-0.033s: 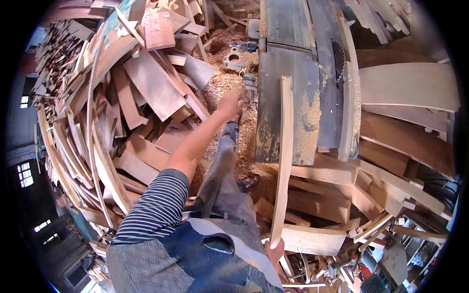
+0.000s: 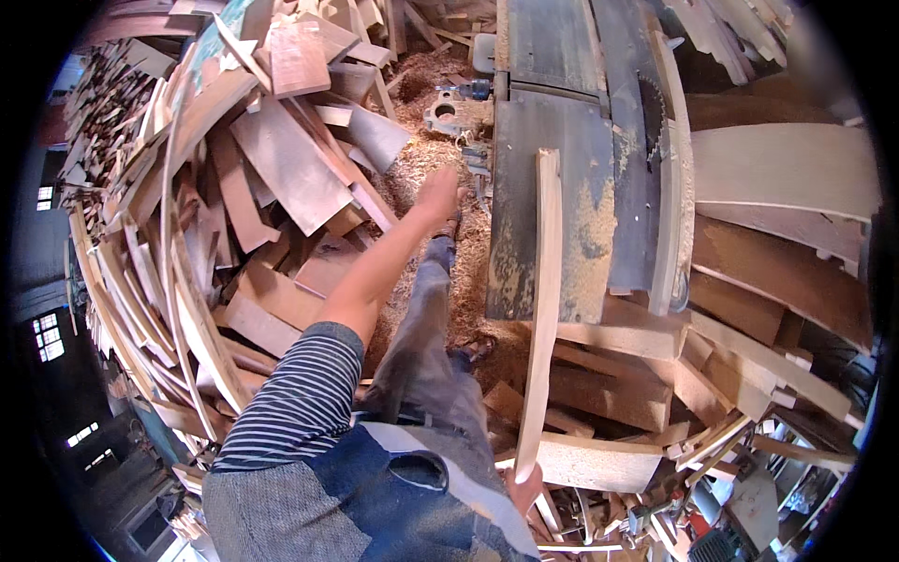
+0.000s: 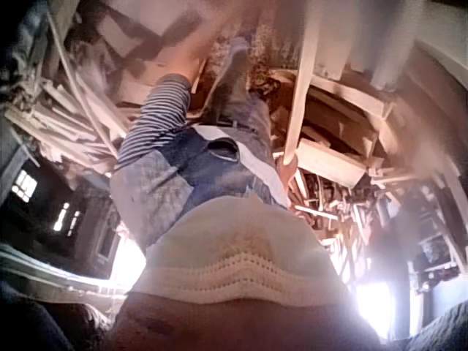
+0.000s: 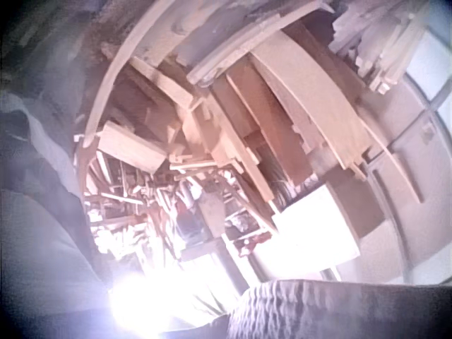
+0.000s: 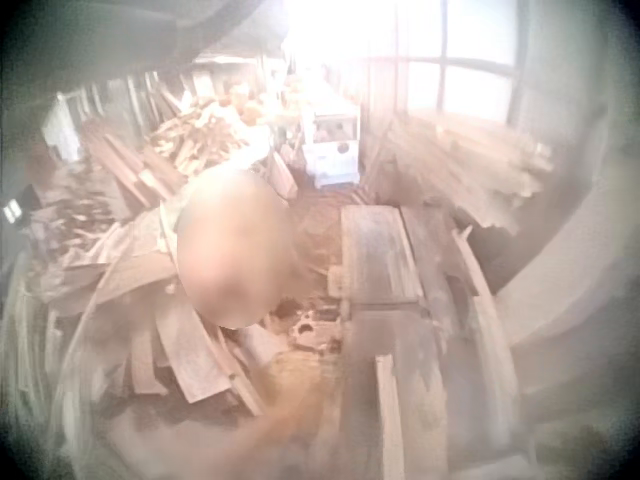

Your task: The person carries wood slats through a workshop, measures a piece of wood using a tape measure, and passes a wood slat over a joiner machine multiple times.

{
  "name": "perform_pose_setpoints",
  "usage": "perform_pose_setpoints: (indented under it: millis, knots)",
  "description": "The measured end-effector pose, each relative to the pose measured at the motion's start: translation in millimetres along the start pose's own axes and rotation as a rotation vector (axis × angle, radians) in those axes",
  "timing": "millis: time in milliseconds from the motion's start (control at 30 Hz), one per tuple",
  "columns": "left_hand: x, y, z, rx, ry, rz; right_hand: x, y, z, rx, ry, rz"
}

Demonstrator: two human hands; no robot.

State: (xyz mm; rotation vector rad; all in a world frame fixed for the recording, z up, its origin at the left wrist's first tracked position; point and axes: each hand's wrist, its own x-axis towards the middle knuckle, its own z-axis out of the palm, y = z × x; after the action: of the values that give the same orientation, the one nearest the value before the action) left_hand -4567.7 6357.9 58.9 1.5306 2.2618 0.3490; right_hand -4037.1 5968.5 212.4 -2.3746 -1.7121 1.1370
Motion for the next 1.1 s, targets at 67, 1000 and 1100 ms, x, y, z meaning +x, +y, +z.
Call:
perform_pose_setpoints:
  millis: [67, 1000, 1100]
  knots:
    - [51, -1, 17, 0.059, 0.099, 0.107, 7, -40, 2, 0.058, 0.036, 0.091]
    - [58, 5, 6, 0.003, -0.03, -0.05, 64, -49, 33, 0.052, 0.093, -0.11]
    - [-6, 38, -12, -0.22, 0.25, -0.007, 65, -43, 31, 0.025, 0.079, -0.138]
